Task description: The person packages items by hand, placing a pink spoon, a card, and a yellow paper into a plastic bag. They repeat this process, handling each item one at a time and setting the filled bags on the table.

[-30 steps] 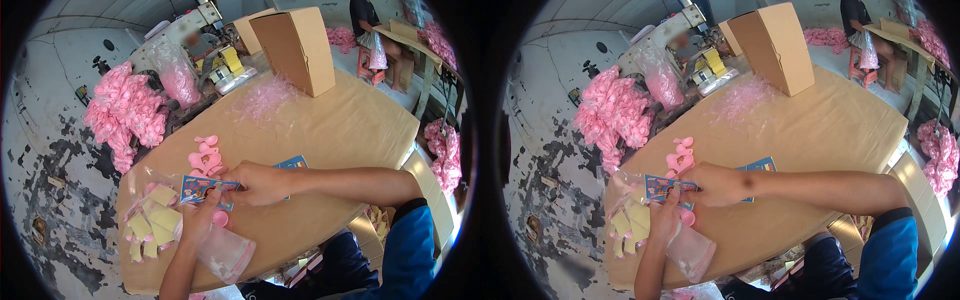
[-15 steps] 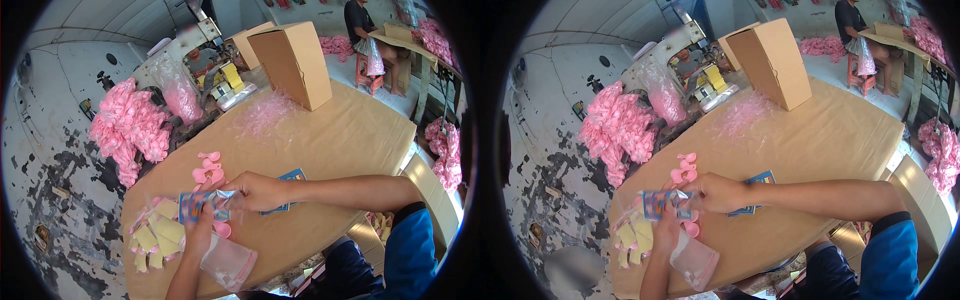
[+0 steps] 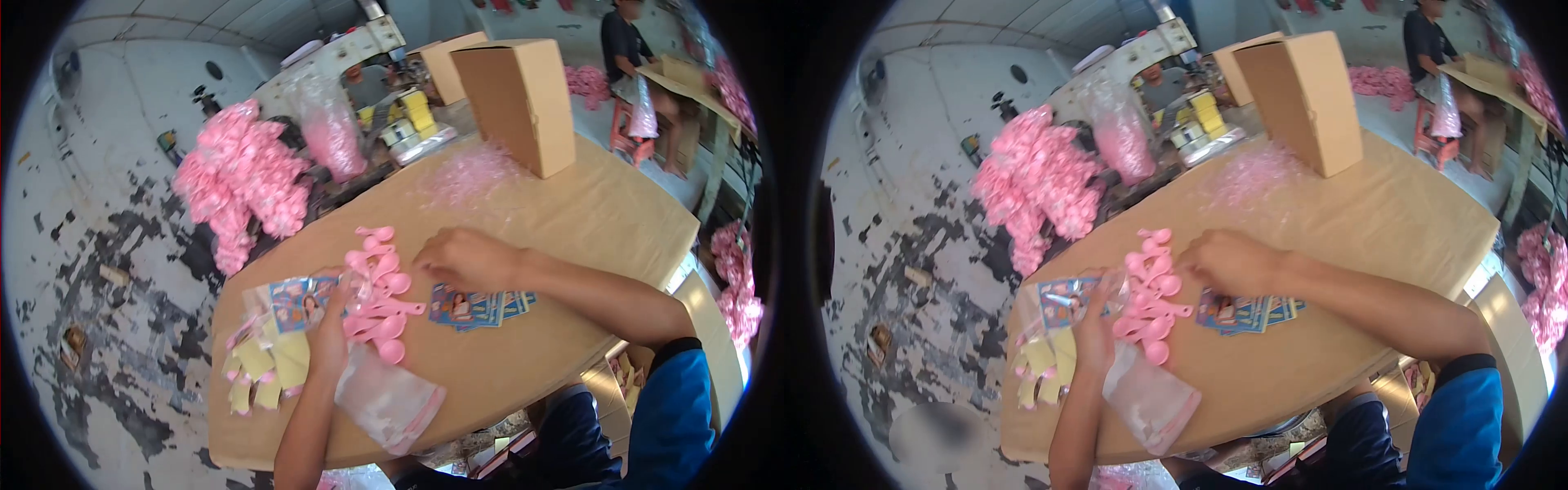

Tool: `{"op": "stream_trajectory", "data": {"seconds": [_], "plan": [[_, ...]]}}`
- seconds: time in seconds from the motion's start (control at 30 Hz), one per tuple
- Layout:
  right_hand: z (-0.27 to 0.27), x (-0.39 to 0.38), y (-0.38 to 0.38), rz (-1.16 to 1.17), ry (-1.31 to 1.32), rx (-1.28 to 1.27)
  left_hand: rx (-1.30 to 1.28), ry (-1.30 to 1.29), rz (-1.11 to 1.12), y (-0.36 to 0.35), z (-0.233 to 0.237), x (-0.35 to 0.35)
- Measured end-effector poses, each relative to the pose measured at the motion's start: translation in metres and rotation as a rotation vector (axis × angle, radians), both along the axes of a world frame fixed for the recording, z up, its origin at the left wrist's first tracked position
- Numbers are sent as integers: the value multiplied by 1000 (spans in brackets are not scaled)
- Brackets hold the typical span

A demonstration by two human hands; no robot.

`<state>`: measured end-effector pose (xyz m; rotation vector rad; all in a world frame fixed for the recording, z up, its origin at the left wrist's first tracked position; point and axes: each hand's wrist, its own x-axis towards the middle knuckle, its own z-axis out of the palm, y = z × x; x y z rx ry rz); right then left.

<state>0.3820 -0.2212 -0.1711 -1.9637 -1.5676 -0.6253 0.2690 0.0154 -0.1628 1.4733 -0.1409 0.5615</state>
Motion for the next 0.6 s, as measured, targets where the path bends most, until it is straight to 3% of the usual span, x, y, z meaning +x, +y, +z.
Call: {"op": "stream_trajectory", "data": {"seconds": [0.1, 0.27, 0.37, 0.5, 0.6], "plan": [[8, -3, -6, -35, 383, -63, -27, 34, 191, 16, -7, 9], [11, -20, 13, -47, 290, -70, 93, 219, 332, 14, 7, 3], [14, -7, 36, -121, 177, -151, 102, -42, 154, 18, -2, 11], [3, 70, 77, -293, 186, -345, 109, -42, 115, 20, -5, 11], [-19, 110, 109, -480, 136, -265, 191, -98, 140, 31, -21, 24]]}}
